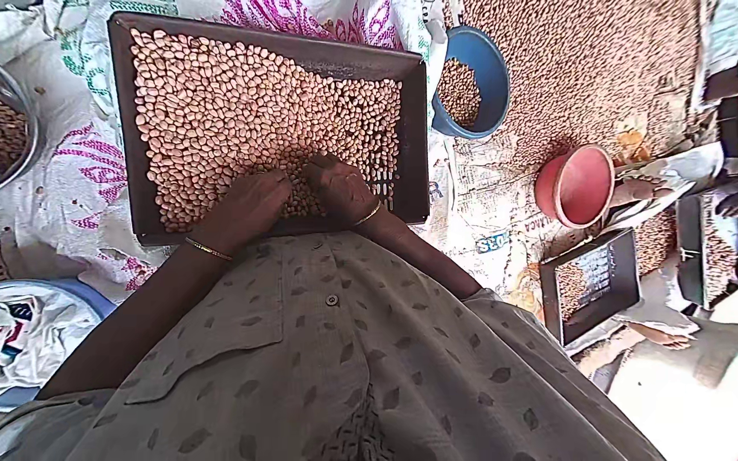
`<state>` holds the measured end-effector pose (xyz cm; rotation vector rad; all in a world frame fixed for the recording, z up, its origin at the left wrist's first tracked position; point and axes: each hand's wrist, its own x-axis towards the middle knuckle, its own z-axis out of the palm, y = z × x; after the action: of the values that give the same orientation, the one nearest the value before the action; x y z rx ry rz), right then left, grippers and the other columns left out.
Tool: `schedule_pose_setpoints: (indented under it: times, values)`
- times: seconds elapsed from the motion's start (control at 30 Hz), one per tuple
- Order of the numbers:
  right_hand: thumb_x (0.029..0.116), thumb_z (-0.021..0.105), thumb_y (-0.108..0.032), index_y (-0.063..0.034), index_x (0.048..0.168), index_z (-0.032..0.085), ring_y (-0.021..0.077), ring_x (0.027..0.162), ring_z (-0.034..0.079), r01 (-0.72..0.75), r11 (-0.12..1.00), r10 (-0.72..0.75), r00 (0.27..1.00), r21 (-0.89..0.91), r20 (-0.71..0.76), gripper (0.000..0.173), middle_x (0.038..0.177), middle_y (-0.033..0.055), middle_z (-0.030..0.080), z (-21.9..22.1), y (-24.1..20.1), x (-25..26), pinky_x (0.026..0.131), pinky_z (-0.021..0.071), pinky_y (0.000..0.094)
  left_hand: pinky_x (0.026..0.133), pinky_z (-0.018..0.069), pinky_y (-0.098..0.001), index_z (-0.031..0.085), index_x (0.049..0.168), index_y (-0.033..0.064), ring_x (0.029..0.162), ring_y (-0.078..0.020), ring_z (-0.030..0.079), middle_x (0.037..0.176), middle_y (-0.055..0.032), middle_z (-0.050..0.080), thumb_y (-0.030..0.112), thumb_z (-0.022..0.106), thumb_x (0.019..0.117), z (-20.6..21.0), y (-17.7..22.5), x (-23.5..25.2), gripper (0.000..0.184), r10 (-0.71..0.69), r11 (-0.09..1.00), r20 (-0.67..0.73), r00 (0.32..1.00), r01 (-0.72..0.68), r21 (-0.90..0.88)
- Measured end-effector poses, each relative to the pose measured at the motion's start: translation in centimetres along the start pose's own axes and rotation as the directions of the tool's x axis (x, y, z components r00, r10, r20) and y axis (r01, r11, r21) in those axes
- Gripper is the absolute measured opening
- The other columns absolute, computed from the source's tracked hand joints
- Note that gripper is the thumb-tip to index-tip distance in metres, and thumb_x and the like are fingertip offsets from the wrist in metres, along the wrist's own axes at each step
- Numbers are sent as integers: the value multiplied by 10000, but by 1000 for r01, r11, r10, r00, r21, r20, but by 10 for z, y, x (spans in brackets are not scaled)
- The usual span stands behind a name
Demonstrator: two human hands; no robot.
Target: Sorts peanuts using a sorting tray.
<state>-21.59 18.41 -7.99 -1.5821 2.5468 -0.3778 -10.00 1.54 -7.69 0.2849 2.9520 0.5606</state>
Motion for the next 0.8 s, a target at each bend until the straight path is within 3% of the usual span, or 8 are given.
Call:
schedule_pose_setpoints:
  times: [0.2, 0.3, 0.33, 0.4, 0.47, 0.53, 0.67, 0.8]
  values:
    - [956, 571, -82, -34, 1002, 735, 317, 929, 721, -47, 996, 50, 998, -76, 47, 177, 1032, 136, 722, -4, -6, 4, 682, 575, 473, 747, 557, -558, 661, 974, -76, 919, -416, 690, 1013, -235, 661, 42, 619, 960, 1, -1, 3, 126, -36, 999, 63, 997, 36, -6]
    - [946, 608, -154, -30, 965, 740, 279, 830, 730, -152, 970, 156, 988, 191, -6, 182, 942, 120, 743, -20, 12, 7, 712, 570, 484, 772, 550, -547, 665, 920, -51, 925, -397, 683, 974, -216, 659, 62, 644, 943, 2, -6, 3, 117, -43, 998, 60, 997, 46, -49]
    - [947, 622, -119, -5, 944, 746, 219, 767, 725, -173, 896, 244, 962, 410, -125, 169, 881, 104, 748, -28, 26, 6, 709, 583, 413, 784, 550, -544, 671, 888, -42, 920, -389, 684, 952, -208, 665, 55, 653, 931, 2, -8, 3, 108, -34, 996, 36, 999, 36, -76]
    - [1020, 514, -24, 57, 968, 661, 135, 641, 689, -27, 486, 567, 771, 874, -291, 176, 815, 93, 718, -51, 49, 3, 598, 600, 279, 771, 548, -532, 672, 841, -17, 854, -350, 678, 886, -174, 662, 52, 652, 924, 2, -11, 3, 111, -32, 984, -23, 999, 27, -175]
    - [1129, 346, -215, -4, 1118, 600, 152, 672, 713, 154, 43, 808, 576, 987, -125, 330, 880, 85, 736, -80, 64, 1, 595, 604, 288, 728, 520, -451, 684, 846, 15, 761, -241, 632, 827, -109, 645, 85, 658, 914, 2, -14, -1, 101, -54, 918, -96, 994, 12, -397]
    - [1144, 282, -292, -29, 1174, 564, 184, 759, 743, 100, -63, 775, 632, 993, -15, 386, 951, 94, 742, -86, 66, -5, 687, 627, 324, 603, 520, -233, 690, 904, 60, 648, -53, 604, 788, 6, 657, 133, 665, 903, -5, -16, -4, 77, -114, 728, -178, 978, -40, -684]
    - [1022, 521, 9, 78, 1048, 648, 141, 767, 730, -90, 399, 106, 993, 913, 52, 148, 926, 113, 735, -54, 32, -12, 718, 632, 301, 500, 509, -154, 697, 994, 157, 592, -20, 600, 860, 50, 689, 136, 573, 974, -18, -24, -8, 127, -249, 52, -294, 923, -290, -956]
    - [953, 635, -48, 30, 944, 751, 312, 900, 698, 231, 845, -352, 919, 482, 177, 140, 929, 185, 709, -11, 6, 6, 811, 563, 456, 483, 394, -115, 617, 940, 234, 605, 18, 528, 925, 89, 645, 202, 374, 1017, -22, -33, -16, 257, -411, -169, -331, 850, -428, -888]
